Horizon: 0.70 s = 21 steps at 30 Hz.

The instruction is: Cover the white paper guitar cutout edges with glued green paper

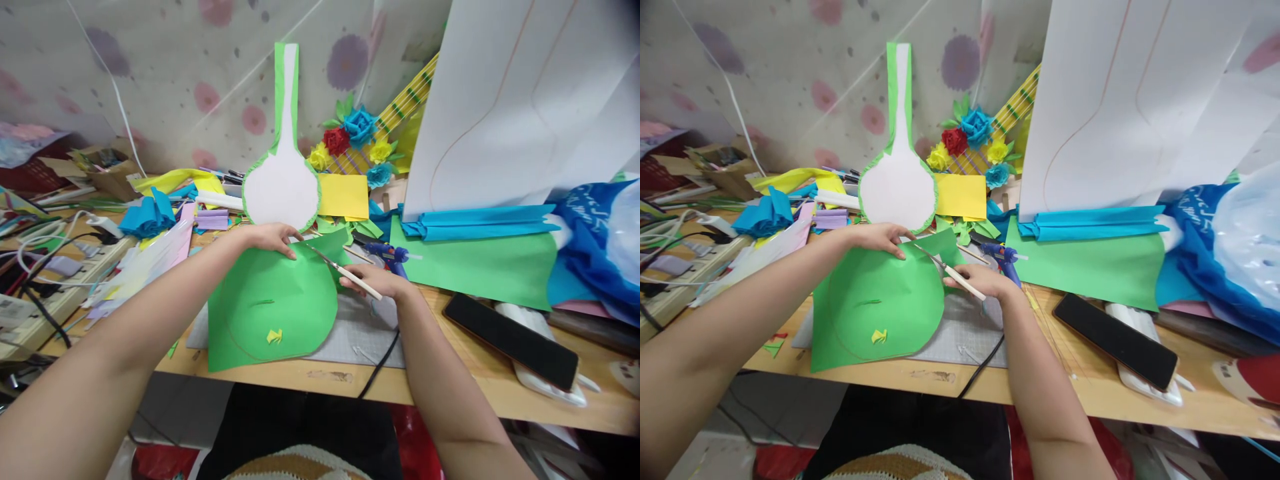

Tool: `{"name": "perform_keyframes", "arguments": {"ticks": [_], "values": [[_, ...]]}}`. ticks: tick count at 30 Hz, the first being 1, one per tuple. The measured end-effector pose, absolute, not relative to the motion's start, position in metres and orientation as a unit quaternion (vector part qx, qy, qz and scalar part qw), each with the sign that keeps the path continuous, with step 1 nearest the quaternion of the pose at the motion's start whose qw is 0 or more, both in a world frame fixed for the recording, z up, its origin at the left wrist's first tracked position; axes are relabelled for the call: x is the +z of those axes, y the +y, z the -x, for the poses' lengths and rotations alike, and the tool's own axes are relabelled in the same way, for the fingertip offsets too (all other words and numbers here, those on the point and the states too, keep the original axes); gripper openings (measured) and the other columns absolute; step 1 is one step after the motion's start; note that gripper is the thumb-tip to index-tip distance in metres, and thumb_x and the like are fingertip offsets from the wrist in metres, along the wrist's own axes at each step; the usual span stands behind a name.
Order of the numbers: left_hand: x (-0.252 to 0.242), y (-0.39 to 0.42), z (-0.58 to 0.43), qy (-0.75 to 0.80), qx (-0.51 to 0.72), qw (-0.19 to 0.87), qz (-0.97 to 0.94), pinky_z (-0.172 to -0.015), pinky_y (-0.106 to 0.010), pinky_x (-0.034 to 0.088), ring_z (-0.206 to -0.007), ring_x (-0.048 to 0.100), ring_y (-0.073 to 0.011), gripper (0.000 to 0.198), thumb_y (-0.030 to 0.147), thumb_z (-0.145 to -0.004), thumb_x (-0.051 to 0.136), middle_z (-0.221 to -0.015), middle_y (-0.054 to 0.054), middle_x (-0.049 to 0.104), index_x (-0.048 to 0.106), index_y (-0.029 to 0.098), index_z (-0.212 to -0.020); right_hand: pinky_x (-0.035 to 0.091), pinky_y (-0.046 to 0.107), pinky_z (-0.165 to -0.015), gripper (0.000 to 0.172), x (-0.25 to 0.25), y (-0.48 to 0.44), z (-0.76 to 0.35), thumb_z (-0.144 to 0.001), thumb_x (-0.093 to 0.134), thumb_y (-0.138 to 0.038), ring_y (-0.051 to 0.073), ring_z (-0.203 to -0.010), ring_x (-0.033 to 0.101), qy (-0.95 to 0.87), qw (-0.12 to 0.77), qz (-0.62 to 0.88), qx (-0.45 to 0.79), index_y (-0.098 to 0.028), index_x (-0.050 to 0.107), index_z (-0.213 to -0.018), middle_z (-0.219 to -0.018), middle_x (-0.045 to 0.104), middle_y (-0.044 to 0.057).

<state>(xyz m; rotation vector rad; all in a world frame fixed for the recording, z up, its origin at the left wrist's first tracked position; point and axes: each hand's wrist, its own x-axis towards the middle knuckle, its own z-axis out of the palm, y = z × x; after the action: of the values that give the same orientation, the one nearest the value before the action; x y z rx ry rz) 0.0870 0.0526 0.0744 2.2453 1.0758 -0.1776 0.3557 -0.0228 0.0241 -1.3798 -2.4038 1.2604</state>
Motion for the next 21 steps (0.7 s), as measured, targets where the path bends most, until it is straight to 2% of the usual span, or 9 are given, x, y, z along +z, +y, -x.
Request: {"name": "perform_keyframes", "arguments": {"ticks": [6, 10, 18, 21], "values": [[0.075, 0.057, -0.086, 0.404, -0.079, 0.319, -0.854, -0.058, -0.02, 0.035, -0.069, 0.054, -0.0147, 0.08, 0.05, -0.063, 0.063, -0.077, -0.001, 0.063, 0.047, 0.011, -0.13, 0.034, 0.025, -0.053, 0.056, 0.03, -0.025, -0.354, -0.072, 0.044, -0.074, 0.014, -0.059, 0.048, -0.79, 0.037, 0.468, 0.394, -0.018, 0.049, -0.071, -0.062, 0.051, 0.0], [0.076, 0.055, -0.084, 0.405, -0.077, 0.334, -0.848, -0.062, -0.02, 0.036, -0.073, 0.055, -0.0153, 0.082, 0.05, -0.061, 0.064, -0.082, -0.002, 0.065, 0.047, 0.01, -0.131, 0.034, 0.025, -0.051, 0.057, 0.032, -0.026, -0.353, -0.071, 0.045, -0.075, 0.013, -0.057, 0.048, -0.787, 0.032, 0.473, 0.396, -0.018, 0.05, -0.07, -0.061, 0.051, 0.0], [0.074, 0.054, -0.083, 0.416, -0.085, 0.328, -0.844, -0.063, -0.019, 0.039, -0.078, 0.057, -0.0158, 0.077, 0.047, -0.062, 0.065, -0.093, -0.004, 0.066, 0.048, 0.014, -0.13, 0.037, 0.023, -0.048, 0.053, 0.022, -0.022, -0.356, -0.07, 0.052, -0.07, 0.01, -0.051, 0.047, -0.744, 0.045, 0.444, 0.496, -0.018, 0.047, -0.072, -0.057, 0.048, -0.003], [0.075, 0.053, -0.085, 0.425, -0.092, 0.331, -0.838, -0.064, -0.019, 0.04, -0.08, 0.058, -0.0167, 0.079, 0.047, -0.062, 0.065, -0.098, -0.007, 0.066, 0.047, 0.012, -0.13, 0.038, 0.024, -0.049, 0.054, 0.021, -0.022, -0.356, -0.07, 0.051, -0.071, 0.01, -0.052, 0.048, -0.742, 0.049, 0.432, 0.51, -0.018, 0.045, -0.069, -0.058, 0.048, -0.003]]}}
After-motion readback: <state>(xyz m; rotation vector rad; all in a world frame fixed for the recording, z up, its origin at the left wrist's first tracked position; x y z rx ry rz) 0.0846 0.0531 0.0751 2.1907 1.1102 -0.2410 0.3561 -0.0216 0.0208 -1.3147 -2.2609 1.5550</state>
